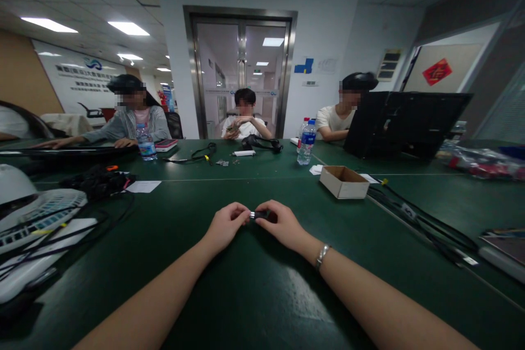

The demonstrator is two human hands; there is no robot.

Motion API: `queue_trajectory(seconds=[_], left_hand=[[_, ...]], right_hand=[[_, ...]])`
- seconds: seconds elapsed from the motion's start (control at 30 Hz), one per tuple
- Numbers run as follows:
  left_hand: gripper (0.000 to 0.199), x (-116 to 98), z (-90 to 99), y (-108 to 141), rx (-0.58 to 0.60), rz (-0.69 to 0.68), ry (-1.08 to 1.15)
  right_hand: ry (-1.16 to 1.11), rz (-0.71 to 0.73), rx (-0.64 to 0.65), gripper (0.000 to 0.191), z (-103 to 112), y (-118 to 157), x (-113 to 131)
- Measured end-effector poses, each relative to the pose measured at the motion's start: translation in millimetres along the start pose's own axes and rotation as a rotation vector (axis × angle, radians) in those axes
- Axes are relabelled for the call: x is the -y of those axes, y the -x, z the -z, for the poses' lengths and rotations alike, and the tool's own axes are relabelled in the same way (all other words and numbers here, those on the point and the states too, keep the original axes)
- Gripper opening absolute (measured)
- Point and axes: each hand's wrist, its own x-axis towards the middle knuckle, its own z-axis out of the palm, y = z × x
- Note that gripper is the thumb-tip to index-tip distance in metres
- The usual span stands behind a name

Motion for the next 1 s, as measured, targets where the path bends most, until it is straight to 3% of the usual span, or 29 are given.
queue_trajectory(seconds=[0.4, 0.53, 0.7, 1.0], left_hand=[[0.017, 2.0, -0.4, -0.5, 0.02, -0.11, 0.096], [0.029, -0.1, 0.4, -0.6, -0.036, -0.053, 0.122], [0.029, -1.7, -0.8, -0.1, 0.036, 0.039, 0.017], [0.02, 5.6, -1.1, -1.2, 0.02, -0.097, 0.067]], right_hand=[[-0.011, 0.001, -0.002, 0.017, 0.1, 0.5, 0.0], [-0.002, -0.003, -0.002, 0.017, 0.9, 0.3, 2.1], [-0.002, 0.006, -0.003, 0.017, -0.5, 0.3, 0.0], [-0.012, 0.017, -0.006, 0.018, -0.7, 0.8, -2.9]])
